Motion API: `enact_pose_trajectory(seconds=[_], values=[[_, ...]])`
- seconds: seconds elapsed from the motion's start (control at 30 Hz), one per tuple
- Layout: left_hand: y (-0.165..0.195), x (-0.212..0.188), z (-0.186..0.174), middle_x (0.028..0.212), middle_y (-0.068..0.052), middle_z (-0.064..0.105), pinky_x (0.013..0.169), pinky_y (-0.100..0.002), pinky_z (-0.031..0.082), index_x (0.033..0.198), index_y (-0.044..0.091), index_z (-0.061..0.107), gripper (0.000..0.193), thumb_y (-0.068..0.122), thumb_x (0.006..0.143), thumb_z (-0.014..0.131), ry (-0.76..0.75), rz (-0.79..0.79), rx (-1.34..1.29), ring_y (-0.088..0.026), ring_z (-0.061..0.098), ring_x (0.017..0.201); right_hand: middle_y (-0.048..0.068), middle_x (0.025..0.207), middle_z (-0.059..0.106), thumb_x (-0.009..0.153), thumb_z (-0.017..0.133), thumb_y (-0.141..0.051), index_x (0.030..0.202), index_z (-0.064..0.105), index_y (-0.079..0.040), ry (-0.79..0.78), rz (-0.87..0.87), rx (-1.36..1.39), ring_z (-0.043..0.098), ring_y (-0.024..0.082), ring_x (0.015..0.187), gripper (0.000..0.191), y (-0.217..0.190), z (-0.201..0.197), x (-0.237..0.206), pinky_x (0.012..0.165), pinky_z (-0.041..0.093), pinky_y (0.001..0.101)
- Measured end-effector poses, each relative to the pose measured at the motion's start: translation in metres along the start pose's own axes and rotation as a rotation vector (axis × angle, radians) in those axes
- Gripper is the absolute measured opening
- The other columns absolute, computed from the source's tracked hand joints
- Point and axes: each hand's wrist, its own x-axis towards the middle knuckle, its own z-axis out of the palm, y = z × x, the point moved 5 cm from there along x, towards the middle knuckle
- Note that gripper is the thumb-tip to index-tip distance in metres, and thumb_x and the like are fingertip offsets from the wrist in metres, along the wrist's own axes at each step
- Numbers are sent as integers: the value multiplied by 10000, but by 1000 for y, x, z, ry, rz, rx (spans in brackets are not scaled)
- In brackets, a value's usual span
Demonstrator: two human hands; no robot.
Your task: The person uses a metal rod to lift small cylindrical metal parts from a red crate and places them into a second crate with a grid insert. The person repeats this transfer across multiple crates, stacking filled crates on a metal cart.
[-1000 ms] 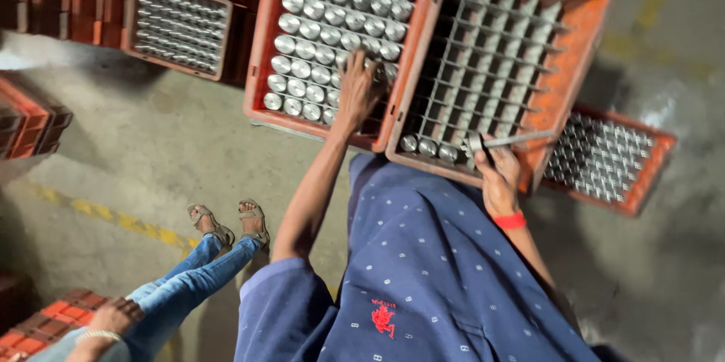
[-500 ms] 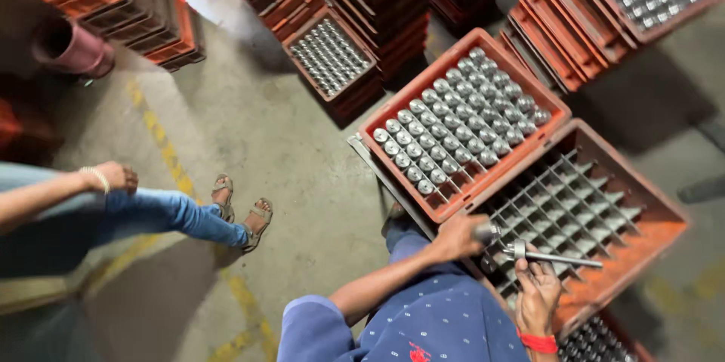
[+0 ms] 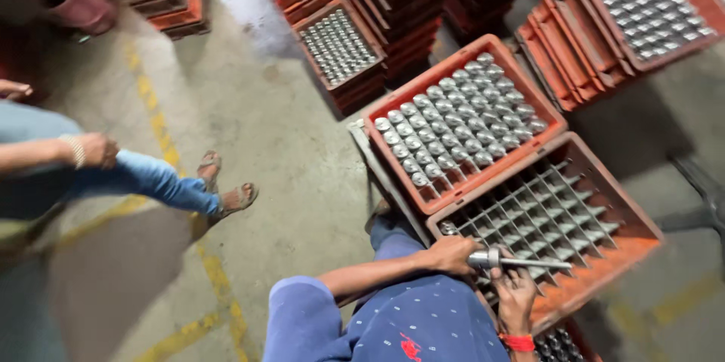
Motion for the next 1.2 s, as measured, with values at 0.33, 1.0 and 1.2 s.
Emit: enact_pose_trajectory(seconds=[0.33, 1.0, 1.2], values=[[5, 30, 54, 1113, -193, 702, 710, -453, 570, 1189, 167, 645, 466, 334, 758, 703, -157, 600, 396, -400, 701, 928, 56, 1171, 675, 1010, 671, 12, 1265, 618, -5, 478, -22, 297, 624, 117, 1029, 261, -3, -75, -19, 896, 483, 223], [-33, 28, -100, 1189, -225, 641, 787, -483, 555, 1268, 41, 600, 379, 234, 944, 639, 648, 331, 72, -414, 654, 994, -32, 1167, 666, 930, 629, -53, 1290, 617, -119, 600, 71, 401, 606, 103, 1061, 366, 10, -39, -27, 899, 460, 280], [-46, 39, -78, 1025, -149, 610, 687, -466, 539, 1111, 109, 640, 212, 283, 990, 642, 460, 128, 175, -358, 674, 905, 17, 1150, 664, 978, 641, -61, 1236, 635, -48, 563, 27, 425, 607, 115, 1074, 258, 6, -25, -8, 994, 452, 287]])
